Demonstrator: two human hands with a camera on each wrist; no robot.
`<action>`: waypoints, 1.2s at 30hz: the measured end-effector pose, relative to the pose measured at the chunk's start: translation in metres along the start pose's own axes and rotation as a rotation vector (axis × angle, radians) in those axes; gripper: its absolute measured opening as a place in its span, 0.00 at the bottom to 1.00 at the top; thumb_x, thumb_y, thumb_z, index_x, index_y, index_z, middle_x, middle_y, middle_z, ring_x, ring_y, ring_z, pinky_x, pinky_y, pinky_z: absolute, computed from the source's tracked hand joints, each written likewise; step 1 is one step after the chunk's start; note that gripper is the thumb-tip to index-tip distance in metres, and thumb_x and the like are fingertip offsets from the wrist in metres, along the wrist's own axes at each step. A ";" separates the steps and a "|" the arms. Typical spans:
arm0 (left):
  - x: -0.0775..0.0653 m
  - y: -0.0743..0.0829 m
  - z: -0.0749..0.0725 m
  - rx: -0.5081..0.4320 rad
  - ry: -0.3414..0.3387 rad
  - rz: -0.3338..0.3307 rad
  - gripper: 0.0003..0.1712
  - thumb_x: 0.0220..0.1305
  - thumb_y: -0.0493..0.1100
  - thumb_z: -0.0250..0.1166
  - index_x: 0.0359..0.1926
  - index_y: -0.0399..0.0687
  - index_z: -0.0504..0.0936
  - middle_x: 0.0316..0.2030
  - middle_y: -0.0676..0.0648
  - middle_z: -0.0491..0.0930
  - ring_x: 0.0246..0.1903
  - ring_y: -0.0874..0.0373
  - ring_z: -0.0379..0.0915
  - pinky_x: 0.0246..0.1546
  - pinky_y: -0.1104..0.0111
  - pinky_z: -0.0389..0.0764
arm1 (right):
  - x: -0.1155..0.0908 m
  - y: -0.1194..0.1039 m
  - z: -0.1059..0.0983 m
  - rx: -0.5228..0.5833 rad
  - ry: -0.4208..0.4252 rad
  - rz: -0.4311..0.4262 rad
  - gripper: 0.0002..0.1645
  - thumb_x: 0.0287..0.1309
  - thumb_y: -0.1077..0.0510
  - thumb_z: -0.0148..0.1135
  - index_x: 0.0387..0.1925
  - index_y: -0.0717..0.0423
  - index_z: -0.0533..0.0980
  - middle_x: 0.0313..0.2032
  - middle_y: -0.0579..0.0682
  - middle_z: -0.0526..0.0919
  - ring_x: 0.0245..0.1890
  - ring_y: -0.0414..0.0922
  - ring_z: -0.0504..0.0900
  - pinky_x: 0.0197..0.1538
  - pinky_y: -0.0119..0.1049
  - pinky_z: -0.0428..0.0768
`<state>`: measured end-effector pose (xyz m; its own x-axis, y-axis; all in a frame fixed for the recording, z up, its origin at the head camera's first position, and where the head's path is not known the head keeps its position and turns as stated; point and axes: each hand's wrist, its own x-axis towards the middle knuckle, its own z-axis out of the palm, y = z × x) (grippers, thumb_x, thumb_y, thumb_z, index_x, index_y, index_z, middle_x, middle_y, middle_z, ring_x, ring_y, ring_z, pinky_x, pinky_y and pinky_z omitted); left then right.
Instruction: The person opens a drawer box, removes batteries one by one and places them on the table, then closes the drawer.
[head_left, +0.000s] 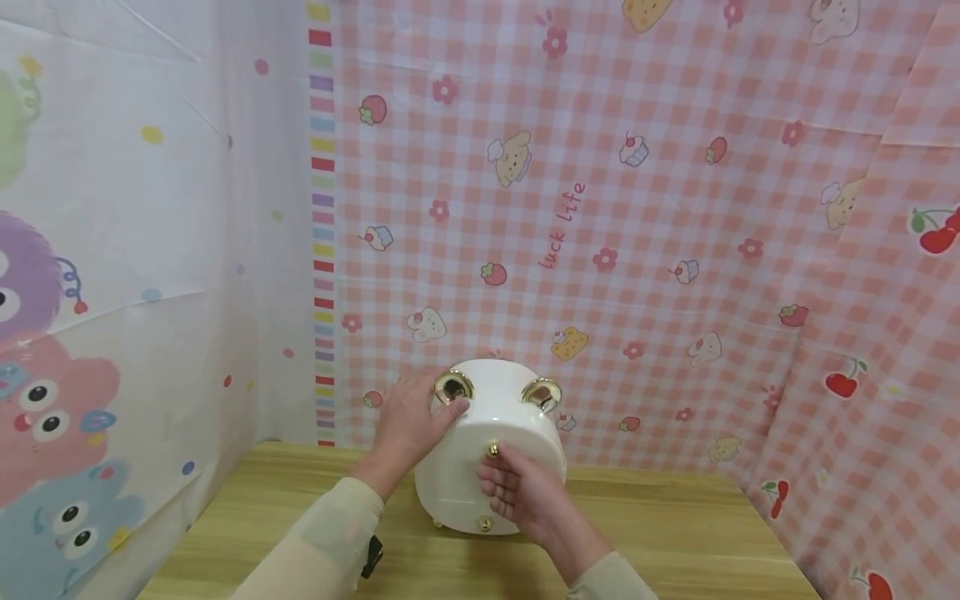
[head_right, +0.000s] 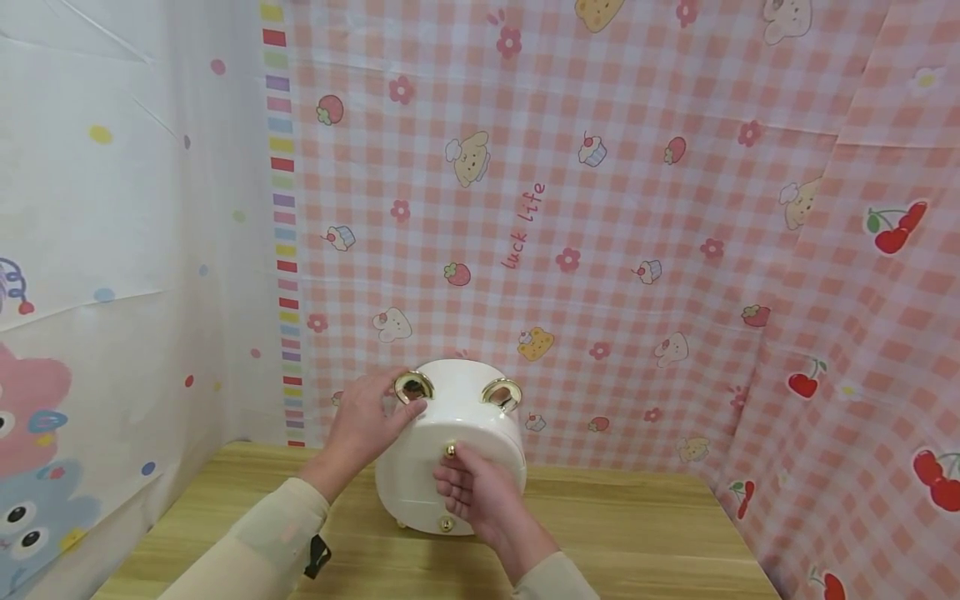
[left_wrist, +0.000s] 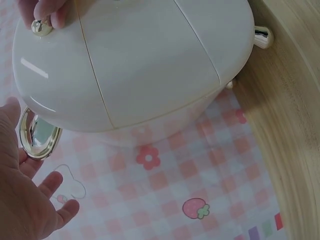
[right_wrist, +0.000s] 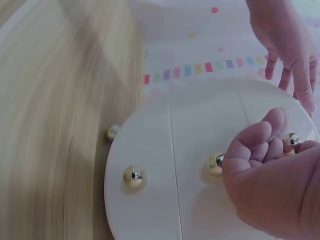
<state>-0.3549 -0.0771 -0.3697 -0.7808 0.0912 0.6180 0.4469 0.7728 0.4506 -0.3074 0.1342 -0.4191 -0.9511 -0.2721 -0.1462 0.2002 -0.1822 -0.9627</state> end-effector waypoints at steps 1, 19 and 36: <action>0.000 0.000 0.000 0.003 -0.002 -0.002 0.36 0.68 0.61 0.73 0.69 0.48 0.80 0.65 0.43 0.84 0.67 0.42 0.78 0.68 0.43 0.77 | 0.000 0.000 0.001 0.012 0.007 0.002 0.24 0.79 0.36 0.54 0.46 0.50 0.82 0.35 0.38 0.91 0.36 0.35 0.85 0.45 0.30 0.80; 0.002 0.008 -0.003 0.115 0.042 0.062 0.33 0.66 0.63 0.74 0.67 0.55 0.84 0.64 0.45 0.86 0.65 0.41 0.80 0.66 0.41 0.76 | -0.002 -0.002 0.004 0.082 0.037 0.024 0.19 0.77 0.39 0.59 0.39 0.46 0.84 0.31 0.37 0.91 0.31 0.32 0.84 0.39 0.26 0.78; 0.003 0.012 -0.002 0.140 0.033 0.015 0.34 0.61 0.60 0.78 0.66 0.58 0.84 0.63 0.46 0.86 0.64 0.43 0.80 0.63 0.43 0.75 | -0.005 0.000 0.004 0.083 0.044 0.026 0.18 0.77 0.41 0.60 0.36 0.46 0.85 0.31 0.37 0.91 0.31 0.32 0.85 0.38 0.26 0.78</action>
<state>-0.3505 -0.0690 -0.3610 -0.7587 0.0846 0.6459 0.3912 0.8520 0.3479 -0.3017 0.1319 -0.4171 -0.9544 -0.2365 -0.1821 0.2416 -0.2538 -0.9366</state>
